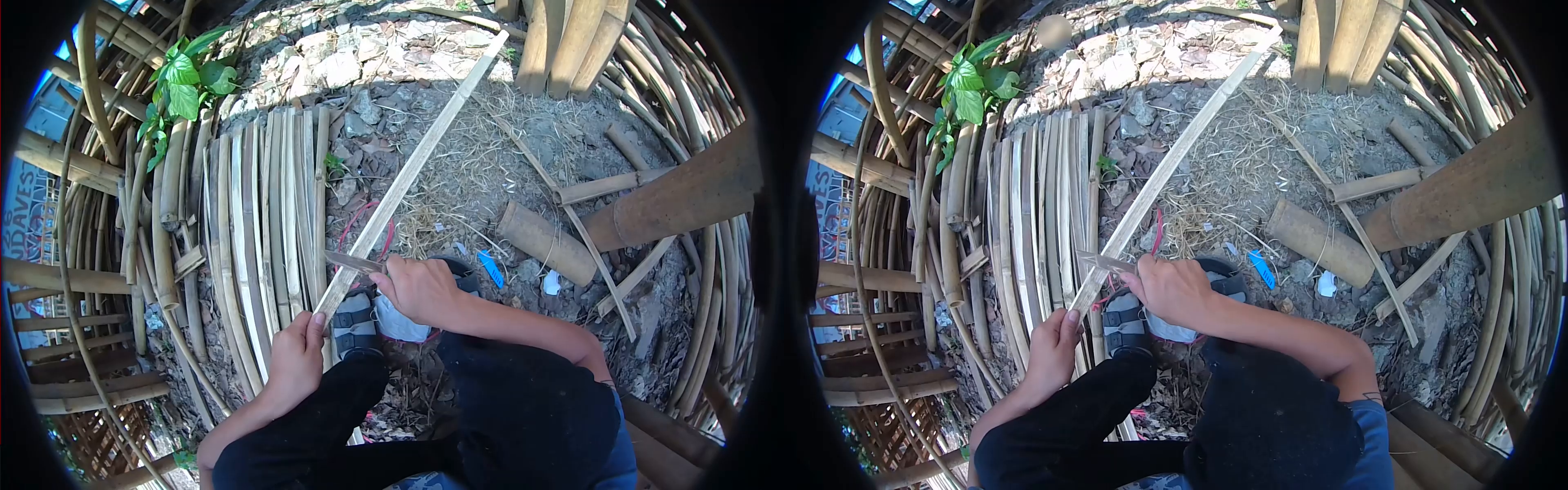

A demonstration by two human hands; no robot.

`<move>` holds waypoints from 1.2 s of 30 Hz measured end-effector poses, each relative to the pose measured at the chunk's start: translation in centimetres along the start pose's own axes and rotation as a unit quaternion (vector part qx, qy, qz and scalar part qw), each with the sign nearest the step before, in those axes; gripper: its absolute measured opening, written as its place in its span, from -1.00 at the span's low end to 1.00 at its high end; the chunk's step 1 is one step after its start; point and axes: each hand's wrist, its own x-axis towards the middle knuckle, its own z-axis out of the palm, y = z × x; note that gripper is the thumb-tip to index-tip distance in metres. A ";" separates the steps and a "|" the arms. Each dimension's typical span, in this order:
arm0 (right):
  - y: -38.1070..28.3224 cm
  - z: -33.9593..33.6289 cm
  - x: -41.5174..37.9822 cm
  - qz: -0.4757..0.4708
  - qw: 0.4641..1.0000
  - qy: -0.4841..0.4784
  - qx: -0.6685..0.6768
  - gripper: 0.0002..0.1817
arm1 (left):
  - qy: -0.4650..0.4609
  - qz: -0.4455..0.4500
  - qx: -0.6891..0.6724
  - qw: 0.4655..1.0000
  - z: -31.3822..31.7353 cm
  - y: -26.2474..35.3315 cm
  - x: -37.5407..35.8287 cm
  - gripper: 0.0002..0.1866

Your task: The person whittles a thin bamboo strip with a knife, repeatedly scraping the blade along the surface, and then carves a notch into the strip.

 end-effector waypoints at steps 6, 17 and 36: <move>0.7 0.3 0.4 -0.025 0.999 0.040 -0.003 -0.58 | 0.020 0.029 0.022 0.999 0.1 -0.3 0.2 -0.56; 4.0 -1.8 2.1 0.094 0.993 0.030 -0.066 -0.52 | 0.014 0.013 0.017 1.000 -0.1 -0.7 0.0 -0.55; 4.9 -2.1 1.8 0.029 0.998 0.030 -0.056 -0.54 | -0.004 0.003 0.014 1.000 0.2 -1.0 0.3 -0.55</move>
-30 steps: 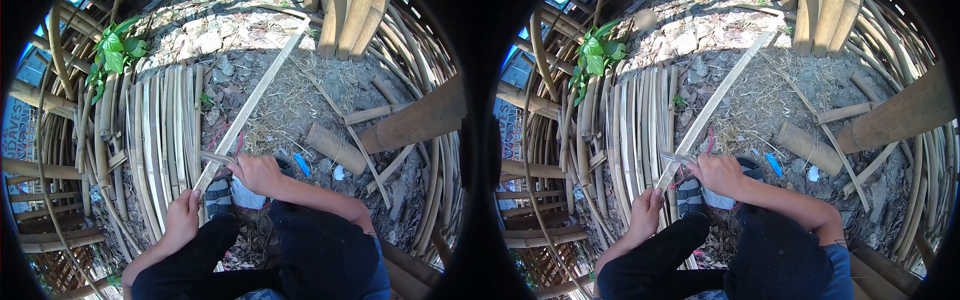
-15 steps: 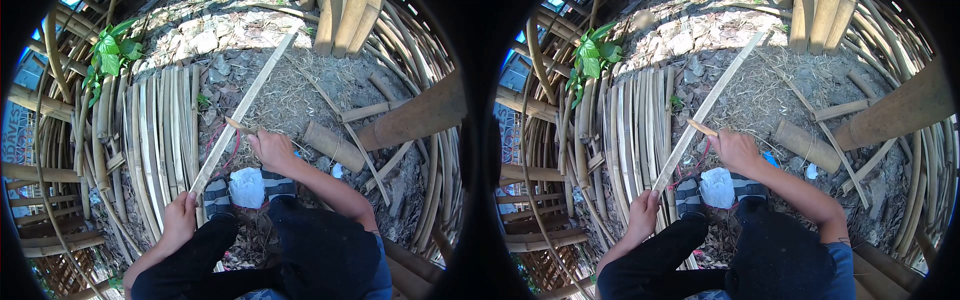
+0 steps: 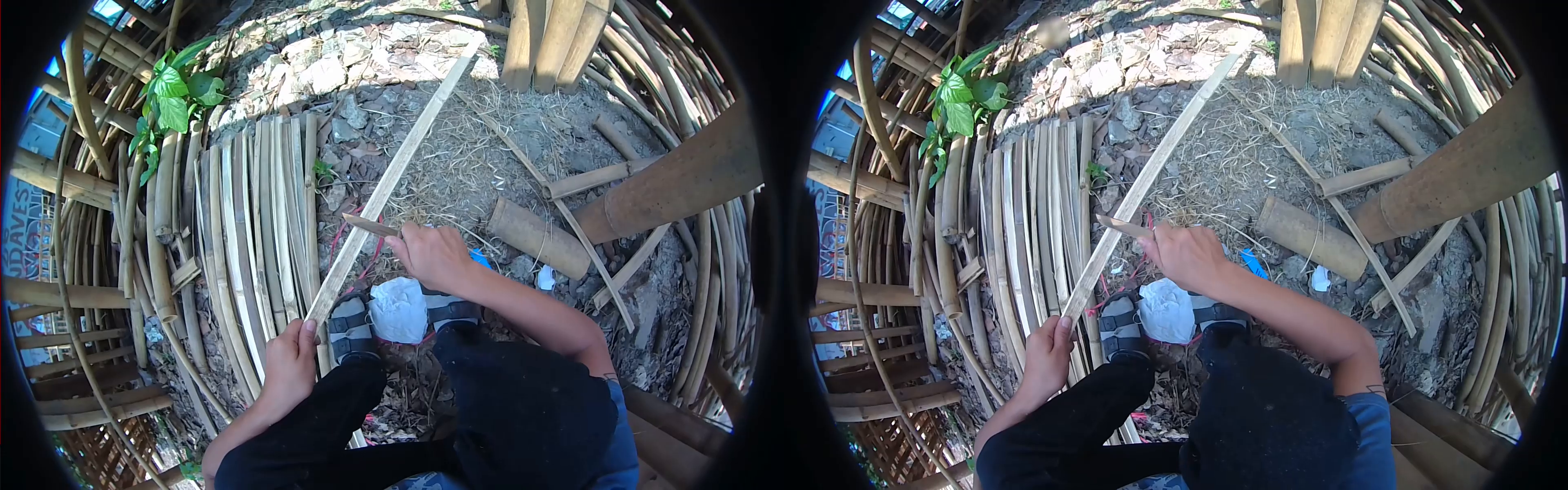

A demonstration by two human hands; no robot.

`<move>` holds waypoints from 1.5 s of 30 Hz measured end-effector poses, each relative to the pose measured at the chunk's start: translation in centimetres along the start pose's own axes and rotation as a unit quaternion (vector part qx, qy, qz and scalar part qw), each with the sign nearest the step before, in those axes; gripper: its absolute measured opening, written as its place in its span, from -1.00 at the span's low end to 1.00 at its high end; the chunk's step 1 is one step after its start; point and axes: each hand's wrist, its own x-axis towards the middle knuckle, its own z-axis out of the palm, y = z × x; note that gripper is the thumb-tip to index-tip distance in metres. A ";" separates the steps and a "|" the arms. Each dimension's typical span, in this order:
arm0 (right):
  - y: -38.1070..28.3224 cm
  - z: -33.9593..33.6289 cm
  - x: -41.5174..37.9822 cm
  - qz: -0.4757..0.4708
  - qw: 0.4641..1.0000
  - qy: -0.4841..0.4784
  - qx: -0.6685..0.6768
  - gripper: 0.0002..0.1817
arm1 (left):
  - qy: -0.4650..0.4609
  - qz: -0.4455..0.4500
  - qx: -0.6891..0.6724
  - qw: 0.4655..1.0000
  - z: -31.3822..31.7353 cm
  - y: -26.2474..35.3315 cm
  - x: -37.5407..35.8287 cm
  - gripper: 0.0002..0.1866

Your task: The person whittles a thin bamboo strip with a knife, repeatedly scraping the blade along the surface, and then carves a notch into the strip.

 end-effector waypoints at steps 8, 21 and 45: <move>1.2 0.7 0.5 0.006 1.000 0.019 -0.018 -0.55 | -0.007 -0.009 0.008 1.000 -0.2 0.4 -0.2 -0.55; 3.3 -1.8 0.3 0.114 0.993 -0.020 0.028 -0.49 | -0.012 0.018 -0.005 1.000 0.6 -0.4 -0.2 -0.57; 5.3 -0.4 1.3 0.115 0.993 -0.023 -0.022 -0.44 | -0.022 0.024 0.028 0.999 0.3 -0.3 -0.6 -0.57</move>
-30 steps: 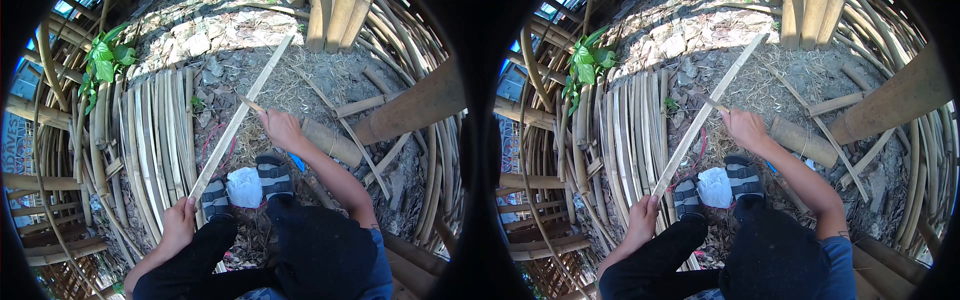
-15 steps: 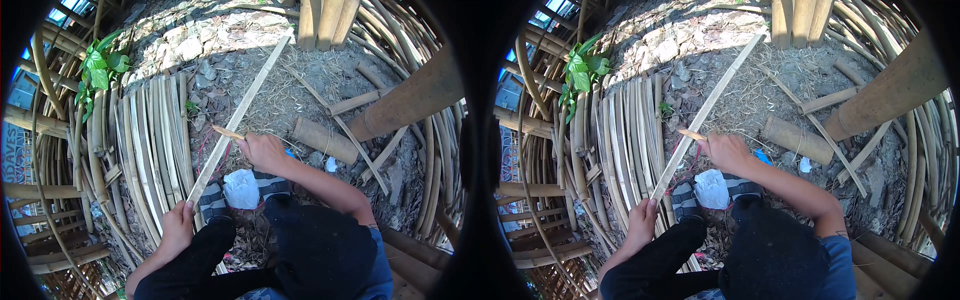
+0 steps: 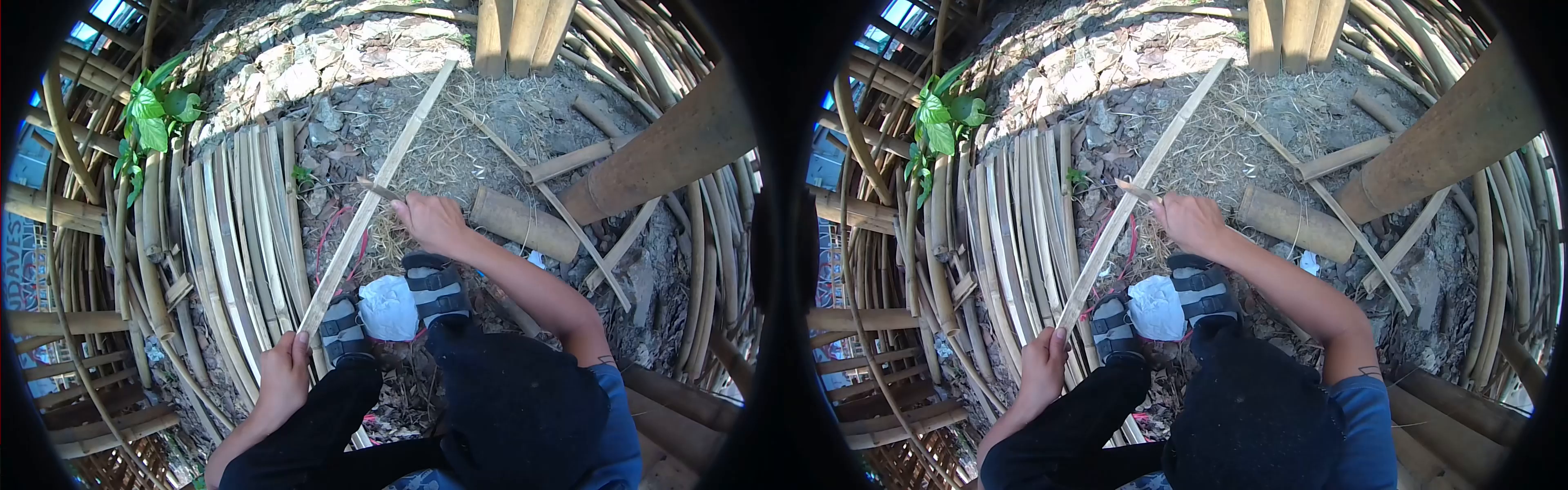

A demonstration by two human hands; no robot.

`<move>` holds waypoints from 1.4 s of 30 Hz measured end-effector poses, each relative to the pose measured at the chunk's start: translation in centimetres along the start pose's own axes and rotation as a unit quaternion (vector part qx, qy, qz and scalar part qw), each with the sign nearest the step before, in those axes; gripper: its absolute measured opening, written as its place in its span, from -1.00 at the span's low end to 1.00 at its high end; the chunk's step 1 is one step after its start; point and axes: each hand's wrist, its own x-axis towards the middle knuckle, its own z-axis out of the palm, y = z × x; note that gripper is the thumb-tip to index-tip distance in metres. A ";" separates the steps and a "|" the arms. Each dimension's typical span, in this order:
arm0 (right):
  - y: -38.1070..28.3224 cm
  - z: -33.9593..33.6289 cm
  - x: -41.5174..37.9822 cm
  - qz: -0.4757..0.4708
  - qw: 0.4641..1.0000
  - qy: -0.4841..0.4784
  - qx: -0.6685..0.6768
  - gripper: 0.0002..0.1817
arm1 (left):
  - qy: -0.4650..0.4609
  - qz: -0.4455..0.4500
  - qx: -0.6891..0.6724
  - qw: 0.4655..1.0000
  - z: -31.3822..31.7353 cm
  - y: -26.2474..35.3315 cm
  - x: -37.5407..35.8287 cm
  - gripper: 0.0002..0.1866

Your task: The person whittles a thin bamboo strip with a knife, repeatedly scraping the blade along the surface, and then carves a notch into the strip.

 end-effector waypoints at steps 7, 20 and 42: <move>3.4 -0.4 2.7 0.059 0.998 -0.011 -0.027 -0.40 | -0.015 -0.030 -0.013 0.999 -0.1 -0.4 -0.2 -0.54; 3.5 -0.5 2.9 0.057 0.997 0.000 0.046 -0.37 | -0.025 -0.044 -0.070 0.996 -0.1 -2.0 -0.2 -0.54; 6.8 -1.4 3.8 0.113 0.993 -0.027 -0.002 -0.36 | -0.047 -0.021 -0.028 0.998 0.1 -2.5 -0.3 -0.51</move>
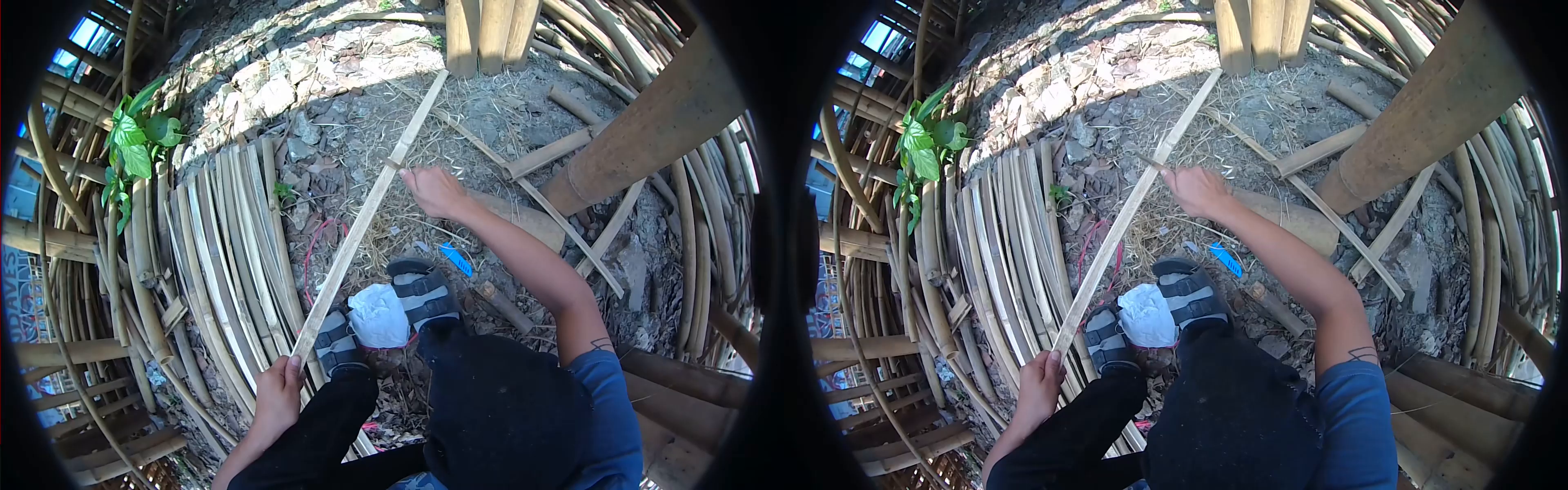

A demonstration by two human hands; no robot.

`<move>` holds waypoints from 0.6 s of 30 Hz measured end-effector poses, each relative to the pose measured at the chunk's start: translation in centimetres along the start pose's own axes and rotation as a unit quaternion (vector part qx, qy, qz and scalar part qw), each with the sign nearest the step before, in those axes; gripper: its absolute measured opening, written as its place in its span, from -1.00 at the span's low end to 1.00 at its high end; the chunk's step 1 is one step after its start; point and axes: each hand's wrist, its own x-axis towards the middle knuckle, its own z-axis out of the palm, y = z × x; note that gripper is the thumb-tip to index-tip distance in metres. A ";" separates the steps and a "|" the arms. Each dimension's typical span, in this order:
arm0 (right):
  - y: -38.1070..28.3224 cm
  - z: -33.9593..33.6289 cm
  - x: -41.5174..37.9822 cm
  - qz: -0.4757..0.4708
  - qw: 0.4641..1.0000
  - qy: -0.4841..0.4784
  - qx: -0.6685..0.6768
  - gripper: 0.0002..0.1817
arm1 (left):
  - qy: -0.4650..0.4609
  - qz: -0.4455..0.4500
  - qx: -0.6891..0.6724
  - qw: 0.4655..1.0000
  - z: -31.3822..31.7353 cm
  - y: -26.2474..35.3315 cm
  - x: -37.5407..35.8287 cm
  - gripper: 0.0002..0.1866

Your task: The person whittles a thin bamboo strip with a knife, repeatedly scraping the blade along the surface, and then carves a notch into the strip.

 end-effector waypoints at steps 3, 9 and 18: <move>-1.9 0.5 -2.9 -0.068 0.997 -0.048 0.002 -0.37 | -0.016 -0.031 0.027 0.999 -0.4 0.9 -0.4 -0.51; 1.7 -0.8 -2.3 -0.027 0.999 -0.022 -0.039 -0.37 | -0.018 -0.023 0.010 1.000 -0.4 0.9 -0.9 -0.53; 2.1 -0.5 -0.3 -0.010 0.997 -0.016 -0.071 -0.36 | -0.017 -0.015 0.021 1.000 -0.6 2.1 -1.0 -0.55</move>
